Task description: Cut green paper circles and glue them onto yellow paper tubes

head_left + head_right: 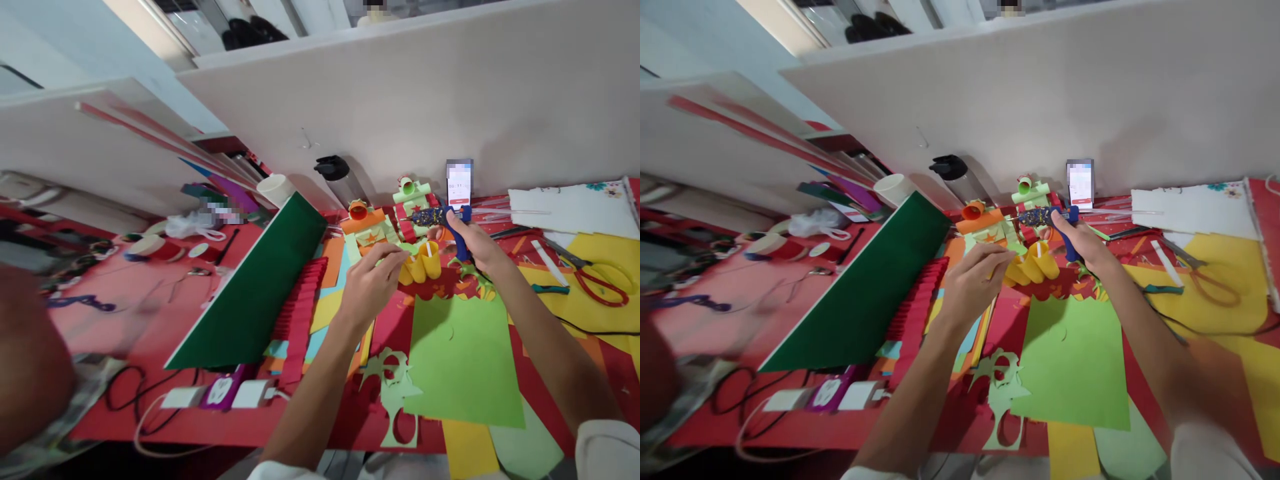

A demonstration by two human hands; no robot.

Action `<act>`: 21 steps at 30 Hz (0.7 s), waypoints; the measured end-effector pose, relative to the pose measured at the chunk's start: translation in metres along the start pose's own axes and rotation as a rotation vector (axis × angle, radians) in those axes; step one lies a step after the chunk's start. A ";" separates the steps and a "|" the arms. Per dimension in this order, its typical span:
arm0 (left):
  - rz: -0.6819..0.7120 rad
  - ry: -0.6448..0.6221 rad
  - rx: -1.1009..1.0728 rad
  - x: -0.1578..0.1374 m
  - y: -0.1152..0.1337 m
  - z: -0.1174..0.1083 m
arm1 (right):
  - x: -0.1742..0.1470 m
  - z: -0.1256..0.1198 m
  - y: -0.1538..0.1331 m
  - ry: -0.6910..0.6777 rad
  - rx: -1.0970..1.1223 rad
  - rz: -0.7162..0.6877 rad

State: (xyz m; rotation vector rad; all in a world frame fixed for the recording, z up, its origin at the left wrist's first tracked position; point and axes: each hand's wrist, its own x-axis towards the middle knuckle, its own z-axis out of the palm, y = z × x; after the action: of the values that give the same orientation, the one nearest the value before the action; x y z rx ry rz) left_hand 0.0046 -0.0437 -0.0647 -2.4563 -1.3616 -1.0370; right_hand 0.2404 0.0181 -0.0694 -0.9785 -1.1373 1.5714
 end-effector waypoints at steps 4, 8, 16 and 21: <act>0.014 -0.008 -0.018 -0.004 0.000 0.000 | 0.002 -0.002 0.004 0.006 0.029 -0.019; 0.025 -0.030 -0.045 -0.006 0.002 -0.002 | 0.004 -0.003 0.007 0.010 0.044 -0.009; 0.079 -0.053 -0.005 -0.009 0.003 -0.006 | 0.003 -0.003 0.008 -0.019 0.045 0.011; 0.058 -0.062 0.065 -0.010 0.003 -0.006 | 0.003 -0.004 0.008 -0.029 0.048 0.017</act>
State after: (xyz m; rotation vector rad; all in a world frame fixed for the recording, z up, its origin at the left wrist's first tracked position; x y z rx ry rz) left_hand 0.0002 -0.0553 -0.0662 -2.4844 -1.3117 -0.8971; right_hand 0.2412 0.0208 -0.0782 -0.9391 -1.1089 1.6233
